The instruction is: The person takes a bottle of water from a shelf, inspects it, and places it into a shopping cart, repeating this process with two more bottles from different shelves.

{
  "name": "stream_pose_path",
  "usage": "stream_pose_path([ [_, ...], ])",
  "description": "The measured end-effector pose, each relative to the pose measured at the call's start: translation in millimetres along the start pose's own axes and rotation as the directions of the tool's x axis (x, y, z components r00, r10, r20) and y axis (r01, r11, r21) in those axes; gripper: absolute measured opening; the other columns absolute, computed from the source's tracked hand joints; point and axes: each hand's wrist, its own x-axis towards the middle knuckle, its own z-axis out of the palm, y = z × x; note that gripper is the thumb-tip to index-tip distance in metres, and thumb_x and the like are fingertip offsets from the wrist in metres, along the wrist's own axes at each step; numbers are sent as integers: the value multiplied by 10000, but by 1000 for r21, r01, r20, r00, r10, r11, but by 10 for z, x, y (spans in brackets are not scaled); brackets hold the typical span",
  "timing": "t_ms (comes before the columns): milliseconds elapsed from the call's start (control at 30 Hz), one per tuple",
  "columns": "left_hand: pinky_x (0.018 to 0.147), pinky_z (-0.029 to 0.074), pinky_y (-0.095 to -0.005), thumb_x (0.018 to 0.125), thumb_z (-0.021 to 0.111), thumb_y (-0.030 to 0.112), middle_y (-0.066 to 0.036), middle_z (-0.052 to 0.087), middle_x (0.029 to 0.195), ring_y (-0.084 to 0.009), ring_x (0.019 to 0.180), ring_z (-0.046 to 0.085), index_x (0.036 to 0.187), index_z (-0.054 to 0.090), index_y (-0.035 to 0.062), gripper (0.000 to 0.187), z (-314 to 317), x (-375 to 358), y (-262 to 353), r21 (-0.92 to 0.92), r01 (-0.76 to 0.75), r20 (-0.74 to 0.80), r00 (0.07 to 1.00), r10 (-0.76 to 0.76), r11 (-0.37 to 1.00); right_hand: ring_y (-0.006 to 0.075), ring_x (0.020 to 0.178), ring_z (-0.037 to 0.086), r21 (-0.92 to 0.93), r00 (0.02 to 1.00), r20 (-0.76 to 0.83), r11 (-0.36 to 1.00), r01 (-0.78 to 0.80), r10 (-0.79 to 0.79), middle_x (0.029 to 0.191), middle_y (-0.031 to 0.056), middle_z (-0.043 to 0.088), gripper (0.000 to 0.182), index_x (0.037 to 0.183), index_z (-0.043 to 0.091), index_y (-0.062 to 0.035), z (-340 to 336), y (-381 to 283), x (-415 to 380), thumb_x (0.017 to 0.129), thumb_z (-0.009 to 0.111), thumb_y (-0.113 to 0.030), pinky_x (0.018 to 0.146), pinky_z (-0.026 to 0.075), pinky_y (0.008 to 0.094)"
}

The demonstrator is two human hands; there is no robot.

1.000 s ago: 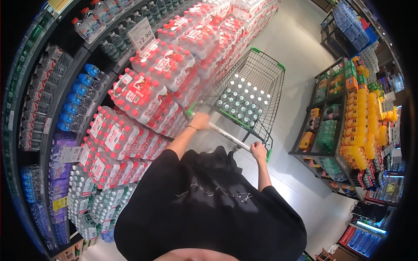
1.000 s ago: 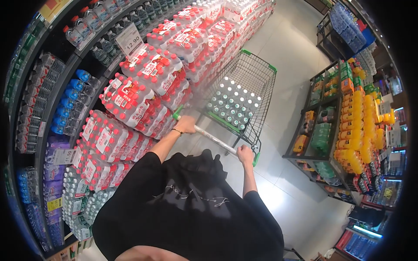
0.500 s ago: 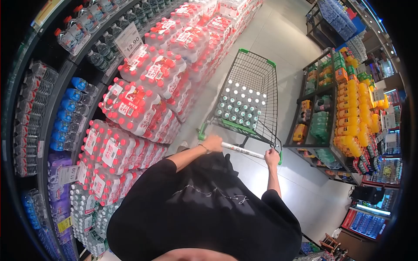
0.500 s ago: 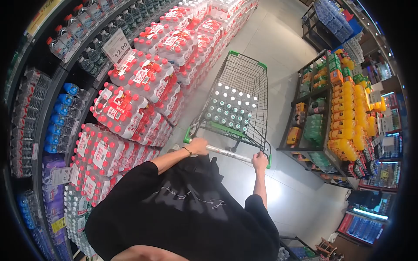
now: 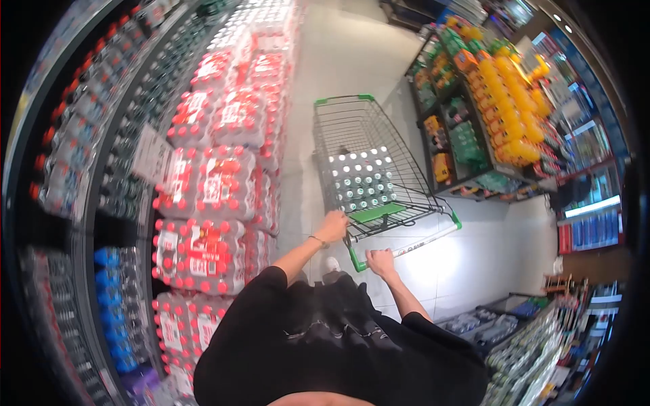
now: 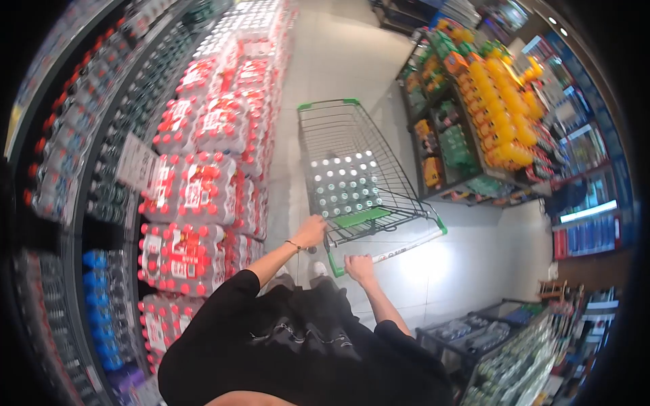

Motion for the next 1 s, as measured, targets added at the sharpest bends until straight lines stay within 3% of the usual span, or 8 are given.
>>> stream_pose_path([
  [100, 1039, 397, -475, 767, 635, 132, -191, 576, 1198, -374, 1219, 495, 1032, 661, 54, 278, 154, 304, -500, 212, -48, -58, 996, 61, 976, 335, 638, 658, -99, 999, 50, 995, 12, -8, 671, 129, 662, 287, 899, 653, -119, 69, -296, -44, 971, 416, -262, 698, 476, 505],
  [200, 1159, 279, -487, 767, 668, 166, -192, 530, 1315, -393, 1336, 410, 1168, 633, 79, 412, 280, 569, -830, 423, -235, 111, 972, 208, 875, 323, 633, 652, -100, 1000, 13, 995, -10, 12, 670, 108, 659, 242, 961, 618, -141, 183, -221, -60, 978, 404, -252, 684, 476, 494],
  [300, 1201, 184, -491, 838, 624, 195, -192, 530, 1341, -380, 1393, 361, 1184, 649, 112, 357, 286, 743, -849, 465, -237, 220, 964, 148, 853, 326, 621, 645, -77, 999, 35, 997, 28, -26, 684, 106, 669, 263, 931, 627, -135, 85, -247, -186, 984, 408, -271, 704, 472, 493],
  [433, 1187, 204, -499, 827, 653, 256, -173, 557, 1316, -385, 1366, 389, 1174, 663, 124, 371, 443, 699, -831, 496, -247, 129, 969, 210, 832, 345, 602, 636, 43, 999, 37, 998, -36, 34, 650, 128, 664, 466, 747, 678, -101, 54, -179, -216, 1009, 395, -362, 772, 464, 496],
  [533, 1129, 273, -495, 811, 696, 325, -145, 595, 1255, -358, 1296, 447, 1148, 682, 131, 389, 258, 684, -681, 412, -251, 200, 963, 182, 876, 337, 563, 582, 98, 994, -7, 989, -110, 111, 562, 127, 610, 585, 557, 618, -115, 160, -116, -285, 1013, 392, -405, 755, 437, 438],
  [733, 991, 354, -469, 765, 741, 487, -90, 631, 1111, -277, 1131, 524, 1011, 727, 120, 443, 288, 524, -483, 290, -282, 177, 955, 239, 914, 372, 515, 547, 89, 987, 104, 987, -135, 125, 532, 155, 583, 633, 535, 619, -85, 71, -29, -502, 994, 400, -462, 670, 453, 456],
  [867, 892, 368, -444, 786, 733, 478, -88, 643, 1050, -274, 1050, 546, 930, 743, 112, 393, 405, 377, -318, 255, -334, 164, 940, 300, 908, 460, 587, 578, 146, 978, 148, 975, -165, 144, 563, 221, 588, 757, 558, 627, 4, 68, 17, -767, 978, 358, -565, 583, 482, 529],
  [1000, 884, 370, -441, 780, 732, 496, -95, 659, 978, -276, 1028, 555, 887, 750, 116, 395, 458, 207, -109, 228, -374, 241, 916, 320, 899, 453, 556, 569, 192, 972, 123, 956, -223, 202, 562, 224, 588, 767, 549, 630, -1, 95, 5, -1119, 969, 369, -588, 585, 485, 526],
])
